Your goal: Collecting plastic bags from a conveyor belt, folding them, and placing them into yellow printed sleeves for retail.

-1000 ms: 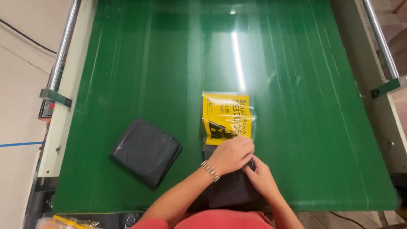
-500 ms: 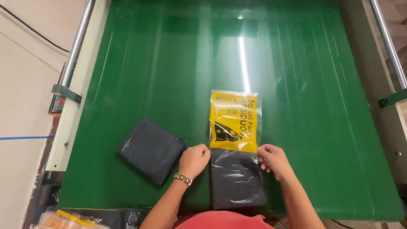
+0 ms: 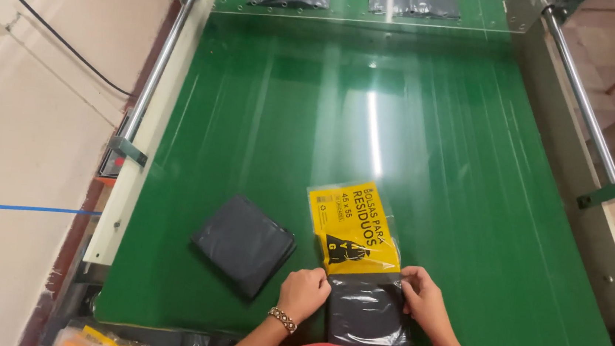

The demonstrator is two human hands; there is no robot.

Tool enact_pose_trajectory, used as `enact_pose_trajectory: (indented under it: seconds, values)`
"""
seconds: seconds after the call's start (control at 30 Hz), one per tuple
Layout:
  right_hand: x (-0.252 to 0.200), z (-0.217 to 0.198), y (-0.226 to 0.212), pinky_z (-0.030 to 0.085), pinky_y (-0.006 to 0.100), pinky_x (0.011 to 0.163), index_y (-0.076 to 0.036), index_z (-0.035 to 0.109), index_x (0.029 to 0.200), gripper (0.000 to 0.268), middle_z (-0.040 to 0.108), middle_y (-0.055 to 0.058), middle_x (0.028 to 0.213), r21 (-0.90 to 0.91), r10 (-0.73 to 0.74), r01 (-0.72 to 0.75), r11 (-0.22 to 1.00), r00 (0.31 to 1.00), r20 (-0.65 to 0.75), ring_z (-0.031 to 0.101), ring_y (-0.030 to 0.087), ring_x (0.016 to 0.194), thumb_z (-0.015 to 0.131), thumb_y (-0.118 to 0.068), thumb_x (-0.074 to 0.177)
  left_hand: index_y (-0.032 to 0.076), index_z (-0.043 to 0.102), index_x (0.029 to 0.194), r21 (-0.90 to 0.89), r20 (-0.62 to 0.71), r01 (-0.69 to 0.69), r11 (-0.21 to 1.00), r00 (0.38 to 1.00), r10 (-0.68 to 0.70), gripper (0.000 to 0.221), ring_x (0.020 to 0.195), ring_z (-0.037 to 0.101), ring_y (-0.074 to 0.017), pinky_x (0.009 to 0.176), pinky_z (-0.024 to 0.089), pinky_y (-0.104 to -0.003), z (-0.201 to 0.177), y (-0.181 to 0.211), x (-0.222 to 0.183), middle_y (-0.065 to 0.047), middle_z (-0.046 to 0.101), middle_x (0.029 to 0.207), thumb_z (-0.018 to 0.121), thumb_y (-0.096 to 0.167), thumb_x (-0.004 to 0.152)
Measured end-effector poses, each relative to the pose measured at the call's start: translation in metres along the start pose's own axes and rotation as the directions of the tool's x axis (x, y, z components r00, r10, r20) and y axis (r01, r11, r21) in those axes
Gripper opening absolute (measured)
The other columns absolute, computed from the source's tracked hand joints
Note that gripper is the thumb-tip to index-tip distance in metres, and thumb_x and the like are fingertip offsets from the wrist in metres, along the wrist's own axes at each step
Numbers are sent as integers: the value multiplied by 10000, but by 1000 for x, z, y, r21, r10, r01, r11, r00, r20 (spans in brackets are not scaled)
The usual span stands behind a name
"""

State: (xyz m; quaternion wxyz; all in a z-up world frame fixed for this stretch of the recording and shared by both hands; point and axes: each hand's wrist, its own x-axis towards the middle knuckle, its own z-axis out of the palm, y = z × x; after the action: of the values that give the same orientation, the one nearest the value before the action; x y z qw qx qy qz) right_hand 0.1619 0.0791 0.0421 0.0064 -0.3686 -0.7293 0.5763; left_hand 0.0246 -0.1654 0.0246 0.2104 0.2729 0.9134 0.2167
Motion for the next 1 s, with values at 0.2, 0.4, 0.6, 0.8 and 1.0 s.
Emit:
enact_pose_trajectory:
  seconds: [0.2,0.4,0.6,0.8,1.0]
  values:
    - [24,2,6,528,265,802,-181,747,1008,171,816,-44,924,-372,-246,202,906,967,-73,741,103,845,675,-199,855,123,548,625,-54,-48,28,998,998,-31,204,526,561,-286,461,382,-436,-7,4,0,-60,584,574,500,191,811]
    - [20,-4,43,475,413,527,-243,596,898,31,640,-52,902,-757,-621,453,470,779,81,662,240,659,585,-270,907,128,536,644,-4,-19,-45,999,999,45,218,464,503,-228,419,360,-382,2,-3,-7,-27,535,552,499,171,855]
    - [-40,-15,89,449,432,520,-227,585,865,62,583,-8,785,-718,-627,544,434,755,193,617,238,646,558,-278,888,133,594,671,-5,-85,-222,975,971,221,160,557,617,-371,486,437,-523,28,-13,-49,-90,643,619,546,218,797]
    - [-66,-31,68,492,283,574,-275,646,734,105,668,-65,680,-573,-380,350,741,922,71,601,117,569,663,-356,797,179,674,646,-621,216,158,768,976,-26,144,483,547,1,512,420,-189,-12,0,-76,66,633,513,607,180,773]
    - [-96,-66,-85,376,280,563,-123,585,650,76,552,-27,614,-210,-560,573,792,819,121,481,102,601,596,-68,702,46,538,653,-952,287,285,114,958,8,216,297,338,-104,318,183,-222,-99,49,-96,-79,477,420,579,88,860]
